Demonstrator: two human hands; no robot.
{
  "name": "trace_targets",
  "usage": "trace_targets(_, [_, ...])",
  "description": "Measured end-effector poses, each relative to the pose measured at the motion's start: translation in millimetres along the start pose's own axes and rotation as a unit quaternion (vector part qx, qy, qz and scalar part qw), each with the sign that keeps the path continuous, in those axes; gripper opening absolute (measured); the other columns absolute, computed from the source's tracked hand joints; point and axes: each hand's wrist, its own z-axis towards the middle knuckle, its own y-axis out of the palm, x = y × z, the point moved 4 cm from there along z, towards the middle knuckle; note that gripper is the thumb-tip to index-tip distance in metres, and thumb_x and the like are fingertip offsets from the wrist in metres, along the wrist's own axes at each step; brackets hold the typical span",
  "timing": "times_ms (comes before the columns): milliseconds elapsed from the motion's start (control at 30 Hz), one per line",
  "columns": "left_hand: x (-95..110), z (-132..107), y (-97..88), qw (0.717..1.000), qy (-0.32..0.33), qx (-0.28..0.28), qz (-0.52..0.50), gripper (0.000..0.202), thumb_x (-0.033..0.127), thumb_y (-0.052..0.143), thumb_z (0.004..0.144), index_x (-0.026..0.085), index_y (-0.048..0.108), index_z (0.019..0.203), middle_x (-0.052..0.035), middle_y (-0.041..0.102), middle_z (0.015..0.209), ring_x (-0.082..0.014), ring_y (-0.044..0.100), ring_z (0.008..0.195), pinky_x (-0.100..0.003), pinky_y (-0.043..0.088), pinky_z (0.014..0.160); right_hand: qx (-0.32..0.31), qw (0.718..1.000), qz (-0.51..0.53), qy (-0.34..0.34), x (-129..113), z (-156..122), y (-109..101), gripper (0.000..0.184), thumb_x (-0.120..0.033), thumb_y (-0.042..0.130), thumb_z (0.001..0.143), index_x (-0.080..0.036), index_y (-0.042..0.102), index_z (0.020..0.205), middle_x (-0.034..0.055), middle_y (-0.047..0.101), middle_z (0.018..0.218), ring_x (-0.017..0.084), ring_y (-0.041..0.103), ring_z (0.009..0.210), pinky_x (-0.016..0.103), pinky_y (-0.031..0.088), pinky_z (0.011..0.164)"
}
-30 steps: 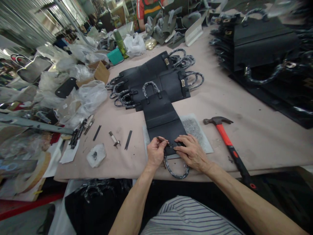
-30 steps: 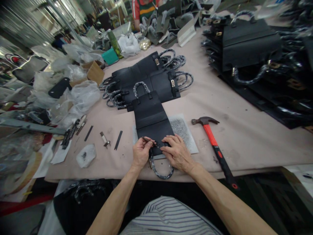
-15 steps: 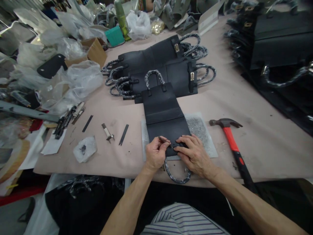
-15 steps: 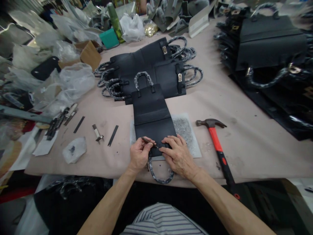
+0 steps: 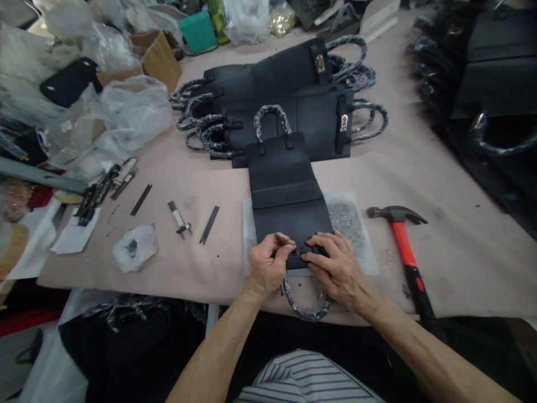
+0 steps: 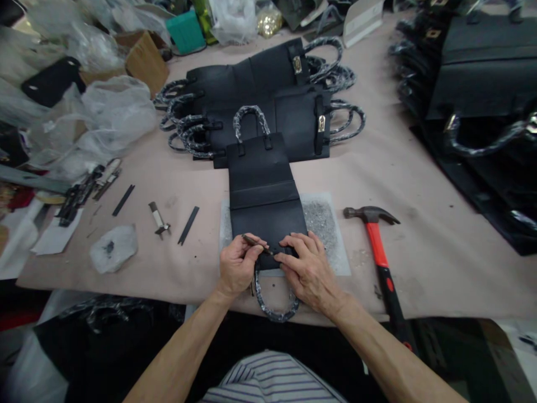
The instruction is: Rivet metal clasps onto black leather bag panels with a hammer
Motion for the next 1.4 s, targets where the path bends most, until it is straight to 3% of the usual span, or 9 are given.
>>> trace_targets(600, [1.5,-0.1,-1.1,1.0,0.002,0.009,0.018,0.005,0.019,0.063,0.094,0.02,0.067,0.096,-0.0043,0.078,0.091,-0.0179,0.075,0.081,-0.027,0.06,0.079,-0.001,1.0,-0.004,0.011,-2.7,0.7,-1.2,0.031,-0.025,0.052,0.098,-0.028,0.069,0.124,0.0085,0.061,0.131,0.031,0.048,0.131,0.061,0.029,0.117])
trace_targets(1133, [-0.6,-1.0,-1.3,1.0,0.004,0.015,0.021,0.006,0.018,0.064,0.093,0.021,0.068,0.097,-0.0042,0.078,0.091,-0.0188,0.076,0.082,-0.028,0.06,0.08,-0.026,0.998,0.015,0.054,-7.5,11.8,-3.6,0.025,-0.023,0.052,0.097,-0.027,0.067,0.116,0.0097,0.059,0.127,0.031,0.049,0.124,0.061,0.029,0.114])
trace_targets(1400, [-2.6,-1.8,-0.6,0.999,0.008,0.026,0.021,0.005,0.018,0.064,0.093,0.02,0.066,0.096,-0.0045,0.078,0.09,-0.0188,0.076,0.081,-0.029,0.061,0.08,-0.023,0.999,0.004,0.049,-7.7,5.0,-1.9,0.033,-0.019,0.048,0.097,-0.029,0.068,0.121,0.0096,0.059,0.133,0.033,0.047,0.13,0.065,0.027,0.114])
